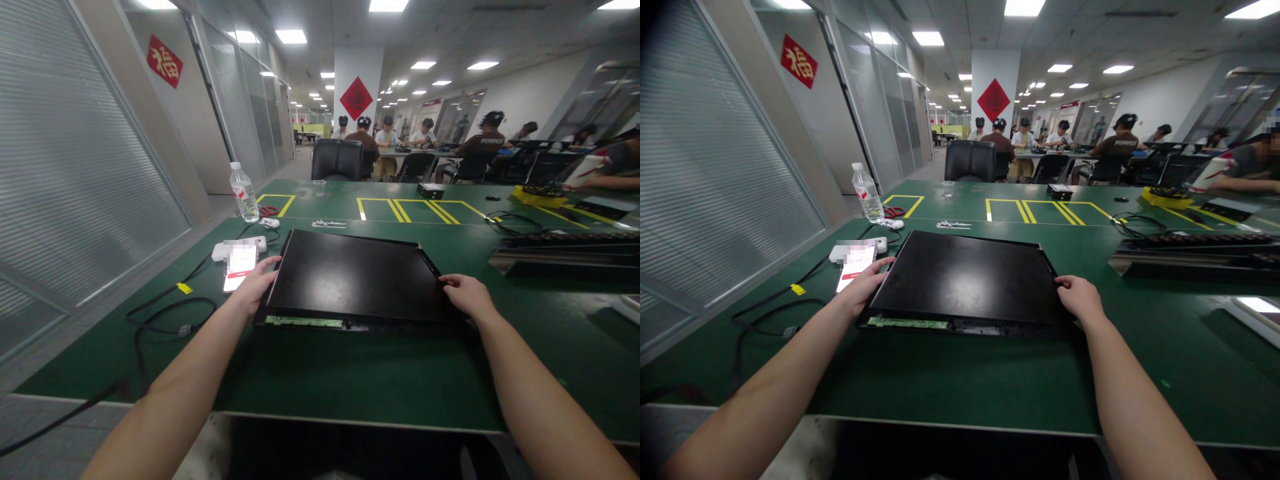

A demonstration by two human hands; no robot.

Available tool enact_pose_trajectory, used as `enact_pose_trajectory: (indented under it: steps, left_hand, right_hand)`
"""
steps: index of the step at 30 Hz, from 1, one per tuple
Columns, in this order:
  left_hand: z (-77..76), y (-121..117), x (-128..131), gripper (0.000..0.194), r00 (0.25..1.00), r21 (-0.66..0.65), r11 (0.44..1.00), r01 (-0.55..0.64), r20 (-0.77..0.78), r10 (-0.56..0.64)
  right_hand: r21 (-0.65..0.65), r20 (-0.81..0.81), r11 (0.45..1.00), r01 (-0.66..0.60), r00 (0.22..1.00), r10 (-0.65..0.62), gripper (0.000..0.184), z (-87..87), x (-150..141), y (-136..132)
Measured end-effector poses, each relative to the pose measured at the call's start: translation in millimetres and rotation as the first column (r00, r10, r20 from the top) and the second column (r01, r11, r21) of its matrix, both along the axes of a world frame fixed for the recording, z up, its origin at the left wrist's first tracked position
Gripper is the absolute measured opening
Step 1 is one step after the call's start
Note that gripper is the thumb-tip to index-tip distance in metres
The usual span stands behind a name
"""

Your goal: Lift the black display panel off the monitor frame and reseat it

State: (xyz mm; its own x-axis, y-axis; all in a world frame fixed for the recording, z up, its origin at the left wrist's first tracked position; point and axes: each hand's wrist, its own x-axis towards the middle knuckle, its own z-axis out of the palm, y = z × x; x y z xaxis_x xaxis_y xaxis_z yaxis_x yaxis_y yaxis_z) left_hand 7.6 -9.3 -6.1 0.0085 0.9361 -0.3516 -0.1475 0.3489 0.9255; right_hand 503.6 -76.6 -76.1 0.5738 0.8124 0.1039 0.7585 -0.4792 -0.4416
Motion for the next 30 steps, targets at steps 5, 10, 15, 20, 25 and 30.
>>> enact_pose_trajectory:
  steps: [5,10,15,20,25,30]
  left_hand:
    - [-4.2,3.1,-1.2,0.058,0.999,0.001,1.0,0.009,-0.031,-0.009]
    - [-9.3,5.8,-4.4,0.044,0.997,0.029,0.999,0.024,-0.068,-0.022]
    - [-9.9,6.2,-6.4,0.029,0.993,0.07,0.998,0.006,-0.116,0.002]
    - [-6.4,3.1,-4.7,0.025,0.991,0.088,0.996,0.008,-0.131,0.004]
    - [-5.4,2.5,-3.5,0.017,0.991,0.088,0.996,-0.015,-0.129,0.026]
    - [-6.2,3.4,-4.2,0.02,0.994,0.086,0.996,0.005,-0.109,0.004]
  right_hand:
    - [0.009,0.005,1.0,-0.011,1.0,0.011,0.039,-1.2,-2.5,0.0]
    - [0.036,0.014,0.999,-0.029,1.0,0.028,0.037,-3.8,0.6,1.4]
    - [0.026,0.005,0.999,-0.032,0.999,0.032,0.036,-3.4,2.4,1.3]
    - [0.022,0.016,0.999,-0.033,0.999,0.033,0.038,-3.7,0.4,1.1]
    - [-0.013,0.028,0.999,-0.03,0.999,0.031,0.04,-2.7,-2.2,0.5]
    - [-0.021,0.033,0.999,-0.035,0.999,0.036,0.04,-1.7,-3.5,-0.3]
